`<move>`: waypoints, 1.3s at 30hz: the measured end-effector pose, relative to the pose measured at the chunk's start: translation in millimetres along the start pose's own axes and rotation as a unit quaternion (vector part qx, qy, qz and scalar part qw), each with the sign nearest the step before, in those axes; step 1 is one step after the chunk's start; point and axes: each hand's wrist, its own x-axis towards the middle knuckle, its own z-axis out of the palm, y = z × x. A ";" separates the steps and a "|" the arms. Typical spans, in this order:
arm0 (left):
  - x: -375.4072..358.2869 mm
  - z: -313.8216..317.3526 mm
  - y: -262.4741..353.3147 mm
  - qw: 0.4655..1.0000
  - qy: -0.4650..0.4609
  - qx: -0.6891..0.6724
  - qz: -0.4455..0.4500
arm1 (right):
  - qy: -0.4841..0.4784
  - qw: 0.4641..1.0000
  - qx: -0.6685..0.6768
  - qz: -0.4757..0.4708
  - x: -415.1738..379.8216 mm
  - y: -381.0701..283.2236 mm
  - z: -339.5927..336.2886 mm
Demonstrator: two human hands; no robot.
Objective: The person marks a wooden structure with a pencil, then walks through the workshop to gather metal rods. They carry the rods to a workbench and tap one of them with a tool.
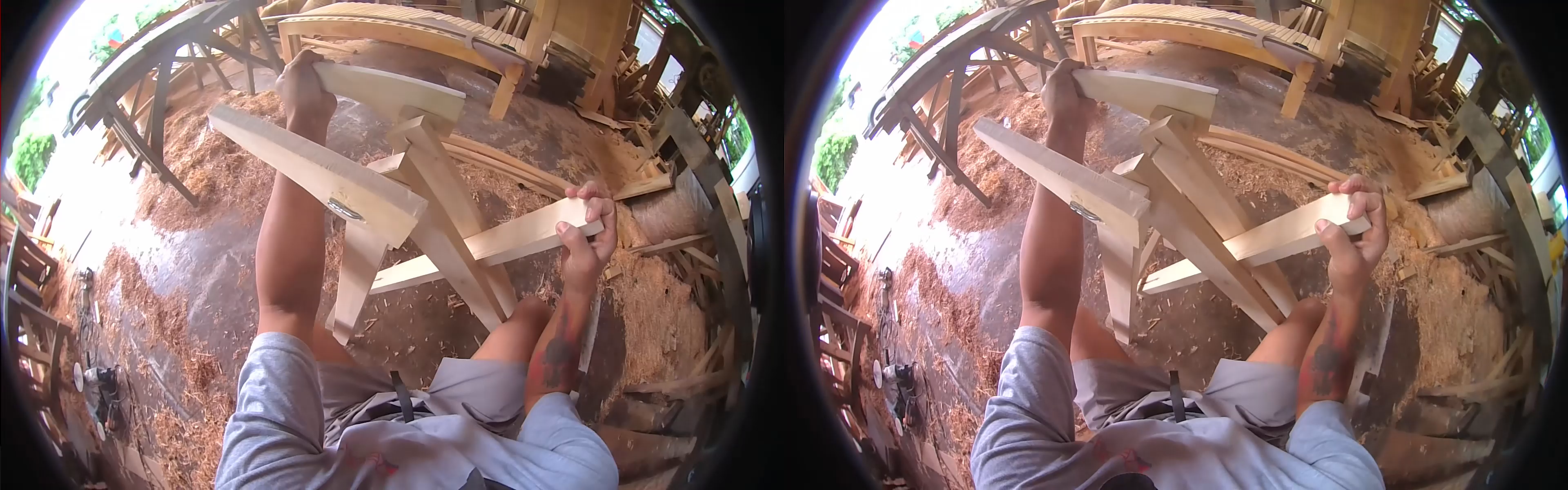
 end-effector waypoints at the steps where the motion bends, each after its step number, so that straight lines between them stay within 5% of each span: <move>1: -5.6 3.1 2.4 1.000 0.007 -0.016 -0.003 | -0.001 1.000 0.004 0.000 1.6 1.6 -1.2; 9: 3.1 -2.8 -8.3 0.994 -0.043 -0.096 -0.013 | -0.028 0.999 -0.015 -0.019 2.1 -0.1 -3.6; 11: -8.3 -4.0 -14.8 0.952 -0.095 -0.261 -0.125 | -0.028 0.999 -0.009 -0.023 2.4 2.9 -4.1; 32: -24.8 4.0 -13.2 0.974 -0.045 -0.192 -0.113 | -0.032 0.999 0.007 -0.001 0.4 -2.8 0.4; 35: -22.9 -11.5 -21.1 0.962 -0.158 -0.194 -0.113 | -0.044 0.999 0.001 0.004 0.8 -4.2 -1.8; 39: -64.6 -22.5 -16.9 0.972 -0.163 -0.110 -0.129 | -0.054 0.998 -0.019 0.014 3.0 -9.1 -2.3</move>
